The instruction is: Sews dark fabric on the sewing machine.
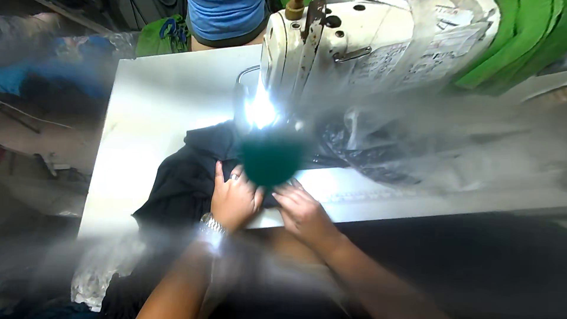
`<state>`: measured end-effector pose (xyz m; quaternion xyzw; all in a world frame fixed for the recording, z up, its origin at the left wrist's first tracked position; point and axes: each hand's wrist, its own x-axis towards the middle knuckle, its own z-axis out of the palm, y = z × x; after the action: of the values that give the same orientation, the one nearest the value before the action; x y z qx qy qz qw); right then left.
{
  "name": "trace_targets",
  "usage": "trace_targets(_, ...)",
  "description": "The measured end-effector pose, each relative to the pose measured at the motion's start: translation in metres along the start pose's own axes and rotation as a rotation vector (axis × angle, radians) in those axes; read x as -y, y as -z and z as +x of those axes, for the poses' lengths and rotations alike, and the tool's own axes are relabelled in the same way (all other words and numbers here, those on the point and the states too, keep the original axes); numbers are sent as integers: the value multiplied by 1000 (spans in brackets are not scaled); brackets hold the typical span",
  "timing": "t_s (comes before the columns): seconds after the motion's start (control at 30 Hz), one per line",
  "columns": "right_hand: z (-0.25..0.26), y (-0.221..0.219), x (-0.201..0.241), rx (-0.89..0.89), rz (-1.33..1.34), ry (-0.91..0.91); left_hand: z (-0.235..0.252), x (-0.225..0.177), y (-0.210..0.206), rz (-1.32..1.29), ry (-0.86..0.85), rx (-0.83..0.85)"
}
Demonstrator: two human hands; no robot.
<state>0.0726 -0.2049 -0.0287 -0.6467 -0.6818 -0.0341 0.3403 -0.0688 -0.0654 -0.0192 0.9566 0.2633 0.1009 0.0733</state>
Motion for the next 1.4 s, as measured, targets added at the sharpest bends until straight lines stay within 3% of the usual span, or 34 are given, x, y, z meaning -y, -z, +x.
trace_targets(0.57, 45, -9, -16, -51, -42, -21, 46, 20, 11, -31, 107, 137)
trace_targets(0.73, 44, -7, -20, -31, -94, 44, 34, 16, 3, -45, -78, -73)
trace_targets(1.1, 44, -5, -24, -43, -77, 36, 38, 14, 5, -12, 36, 74)
trace_targets(1.4, 51, -9, -27, -56, -56, -11, 44, 19, 2, -9, 54, 91)
